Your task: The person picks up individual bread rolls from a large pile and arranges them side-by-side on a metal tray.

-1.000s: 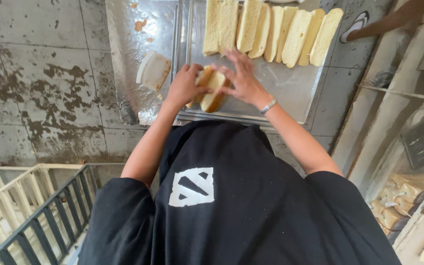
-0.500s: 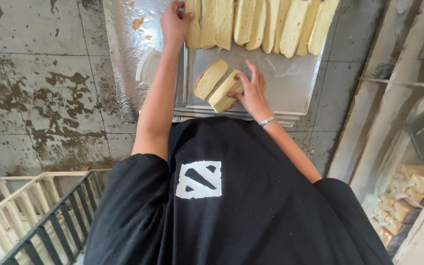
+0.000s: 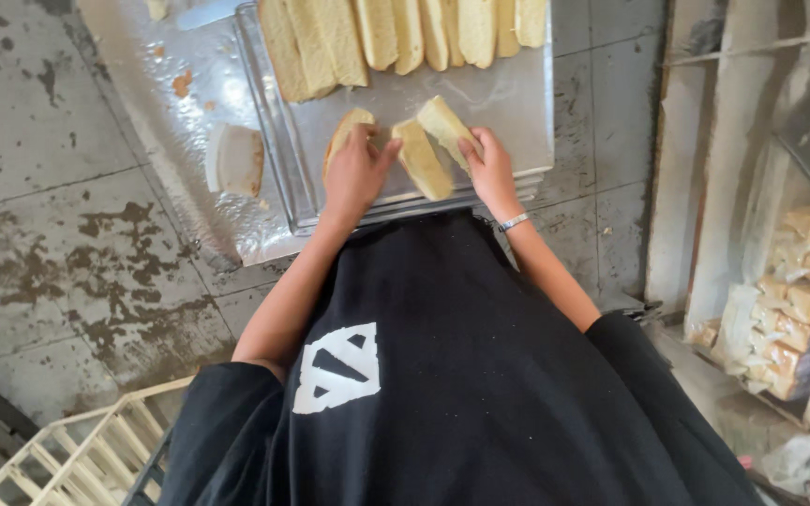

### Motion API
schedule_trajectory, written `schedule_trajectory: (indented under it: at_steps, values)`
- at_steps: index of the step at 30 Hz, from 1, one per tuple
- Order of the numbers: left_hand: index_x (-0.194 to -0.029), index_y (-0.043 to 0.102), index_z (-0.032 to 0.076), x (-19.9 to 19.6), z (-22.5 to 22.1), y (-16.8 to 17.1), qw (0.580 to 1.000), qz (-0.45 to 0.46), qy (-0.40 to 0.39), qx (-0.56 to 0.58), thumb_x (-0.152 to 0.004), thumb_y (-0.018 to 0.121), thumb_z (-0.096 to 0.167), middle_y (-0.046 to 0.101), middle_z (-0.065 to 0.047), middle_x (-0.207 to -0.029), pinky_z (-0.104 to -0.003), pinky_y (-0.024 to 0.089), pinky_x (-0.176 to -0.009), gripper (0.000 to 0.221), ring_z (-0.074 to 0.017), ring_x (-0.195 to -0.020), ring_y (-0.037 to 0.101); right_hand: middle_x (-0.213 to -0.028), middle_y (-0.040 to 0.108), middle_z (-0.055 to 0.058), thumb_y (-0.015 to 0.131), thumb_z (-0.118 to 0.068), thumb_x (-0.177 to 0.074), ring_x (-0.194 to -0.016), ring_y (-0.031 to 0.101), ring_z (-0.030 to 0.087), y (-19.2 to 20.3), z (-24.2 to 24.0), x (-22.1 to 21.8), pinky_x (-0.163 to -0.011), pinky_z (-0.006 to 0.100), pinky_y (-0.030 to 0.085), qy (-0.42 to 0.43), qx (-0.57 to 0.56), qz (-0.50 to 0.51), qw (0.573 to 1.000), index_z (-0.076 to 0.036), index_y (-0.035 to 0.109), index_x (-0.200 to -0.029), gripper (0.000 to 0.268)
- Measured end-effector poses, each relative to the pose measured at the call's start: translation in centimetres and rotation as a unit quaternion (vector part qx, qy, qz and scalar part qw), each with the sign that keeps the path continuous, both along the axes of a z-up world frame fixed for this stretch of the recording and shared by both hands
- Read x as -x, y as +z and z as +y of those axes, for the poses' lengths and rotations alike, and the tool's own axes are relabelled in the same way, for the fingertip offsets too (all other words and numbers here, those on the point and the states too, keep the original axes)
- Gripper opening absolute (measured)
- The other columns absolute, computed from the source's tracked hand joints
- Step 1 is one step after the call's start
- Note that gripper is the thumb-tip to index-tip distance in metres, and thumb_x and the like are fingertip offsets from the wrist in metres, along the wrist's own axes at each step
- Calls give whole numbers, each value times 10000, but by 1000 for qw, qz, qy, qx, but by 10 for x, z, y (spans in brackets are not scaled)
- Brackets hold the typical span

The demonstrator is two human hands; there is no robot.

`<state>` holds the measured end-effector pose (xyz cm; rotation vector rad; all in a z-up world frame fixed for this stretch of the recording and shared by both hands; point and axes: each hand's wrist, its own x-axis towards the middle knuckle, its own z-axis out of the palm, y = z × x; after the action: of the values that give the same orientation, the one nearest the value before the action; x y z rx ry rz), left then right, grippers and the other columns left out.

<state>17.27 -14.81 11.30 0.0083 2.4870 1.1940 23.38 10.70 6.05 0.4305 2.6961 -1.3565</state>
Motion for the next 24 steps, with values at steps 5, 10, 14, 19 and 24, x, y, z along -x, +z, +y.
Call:
schedule_trajectory:
  at_steps: [5, 10, 14, 19, 24]
  values:
    - [-1476, 254, 45, 10, 61, -28, 994, -36, -107, -4, -871, 799, 445, 675, -347, -987, -575, 513, -796, 907, -542, -931, 652, -985, 631, 141, 744, -237, -987, -930, 625, 373, -7, 23, -20, -814, 448, 503, -71, -189, 95, 975, -25, 697, -1055, 227]
    - [-1433, 303, 67, 28, 130, -58, 985, -56, -140, -83, -876, 774, 270, 704, -337, -980, -566, 530, -843, 757, -525, -969, 674, -1031, 641, 116, 743, -262, -994, -928, 670, 293, -2, 50, -20, -823, 409, 538, -137, -152, 33, 978, -75, 704, -1082, 210]
    - [-1360, 337, 43, 39, 183, -83, 984, 1, -145, -107, -882, 789, 230, 690, -346, -1009, -578, 520, -816, 684, -539, -967, 658, -1002, 632, 148, 862, -251, -882, -879, 648, 316, -6, 74, -10, -742, 413, 529, -115, -158, 91, 976, 6, 633, -1200, 469]
    - [-1302, 380, 15, 49, 201, -99, 968, 137, -124, -169, -824, 792, 161, 668, -353, -1055, -545, 546, -790, 648, -532, -945, 664, -1031, 645, 110, 786, -129, -926, -860, 686, 245, -24, 95, 6, -734, 356, 565, -184, -81, 51, 978, -69, 651, -1231, 339]
    - [-1417, 332, 13, 48, 199, -71, 992, -36, -115, -38, -907, 694, 256, 714, -278, -936, -547, 558, -775, 671, -461, -904, 697, -1098, 663, 121, 791, -77, -887, -985, 668, 287, -33, 109, 14, -847, 401, 560, -153, -120, 107, 975, -77, 668, -1239, 373]
